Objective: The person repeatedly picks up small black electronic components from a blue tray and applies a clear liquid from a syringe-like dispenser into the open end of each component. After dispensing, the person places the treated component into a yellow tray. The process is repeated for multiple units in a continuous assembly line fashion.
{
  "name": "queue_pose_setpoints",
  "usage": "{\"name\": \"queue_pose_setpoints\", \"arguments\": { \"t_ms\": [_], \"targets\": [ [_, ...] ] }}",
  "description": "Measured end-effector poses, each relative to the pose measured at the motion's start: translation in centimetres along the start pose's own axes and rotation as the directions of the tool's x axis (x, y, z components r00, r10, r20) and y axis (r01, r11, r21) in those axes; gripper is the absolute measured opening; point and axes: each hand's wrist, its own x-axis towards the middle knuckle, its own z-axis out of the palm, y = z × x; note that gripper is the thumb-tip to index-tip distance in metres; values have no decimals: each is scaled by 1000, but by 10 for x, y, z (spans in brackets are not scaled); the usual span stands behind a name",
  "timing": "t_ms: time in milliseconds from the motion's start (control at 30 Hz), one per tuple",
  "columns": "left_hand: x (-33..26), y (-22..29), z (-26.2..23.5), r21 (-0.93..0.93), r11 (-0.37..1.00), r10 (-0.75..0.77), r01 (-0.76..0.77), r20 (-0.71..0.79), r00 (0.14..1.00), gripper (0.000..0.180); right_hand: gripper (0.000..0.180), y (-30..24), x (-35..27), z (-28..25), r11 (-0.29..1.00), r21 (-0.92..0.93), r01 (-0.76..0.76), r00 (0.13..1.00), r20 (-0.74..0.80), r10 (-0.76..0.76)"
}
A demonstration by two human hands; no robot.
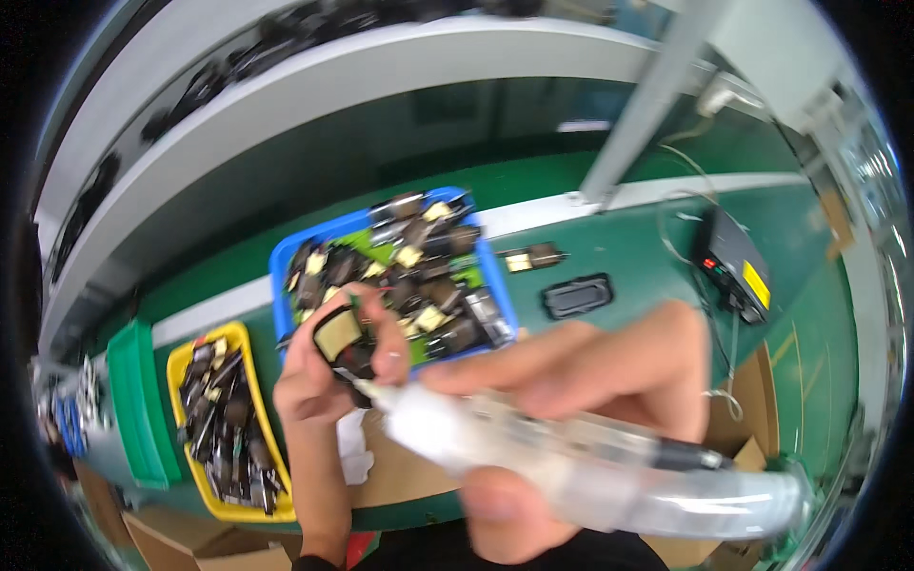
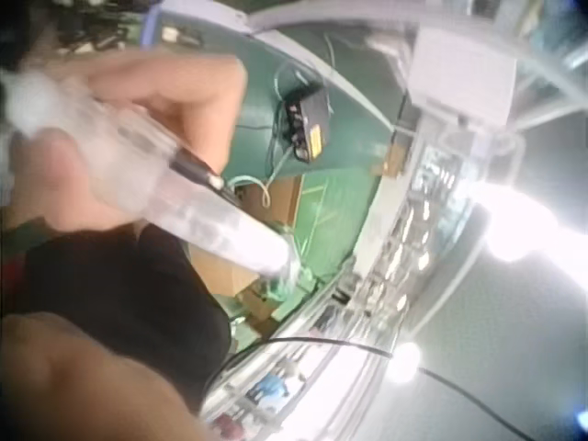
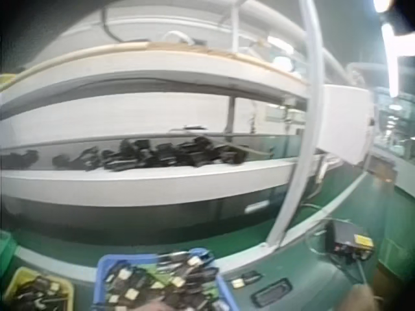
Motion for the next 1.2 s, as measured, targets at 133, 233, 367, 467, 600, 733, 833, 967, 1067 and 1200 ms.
{"name": "queue_pose_setpoints", "arguments": {
  "t_ms": [133, 233, 367, 467, 600, 733, 833, 967, 1067, 1200],
  "targets": [
    [-3, 9, 11, 80, 996, -25, 31, -74, 997, 70, 50, 5, -10, 14, 988, -156, -20, 1000, -6, 19],
    [-9, 7, 10, 120, 992, -14, 30, -132, 991, 73, 46, 10, -14, 15, 974, -225, -8, 999, 46, 19],
    [-9, 5, 10, 184, 983, 26, 3, -158, 987, 75, 46, 9, -16, 18, 968, -249, -12, 999, 31, 20],
    [-8, 4, 9, 206, 978, 55, -21, -165, 985, 76, 46, 10, -17, 15, 973, -232, -2, 998, 53, 14],
    [-11, 9, 12, 235, 971, 91, -43, -196, 976, 75, 47, 7, -19, 19, 970, -243, -29, 997, 58, 44],
    [-8, 12, 15, 244, 970, 56, -11, -179, 982, 70, 46, 4, -17, 10, 967, -253, -4, 981, 188, 53],
    [-6, 18, 17, 278, 960, 33, 15, -170, 985, 66, 45, 4, -10, 0, 970, -235, 54, 936, 350, 32],
    [-5, 17, 19, 317, 949, 59, -2, -172, 983, 64, 44, -3, -9, -6, 968, -251, 23, 885, 456, 97],
    [-6, 14, 15, 341, 939, 104, -43, -163, 981, 64, 44, 0, -11, -9, 977, -210, 34, 864, 498, 77],
    [-8, 10, 12, 307, 950, 108, -64, -131, 985, 65, 45, -1, -9, -8, 970, -228, 82, 854, 518, 49]
  ]
}}
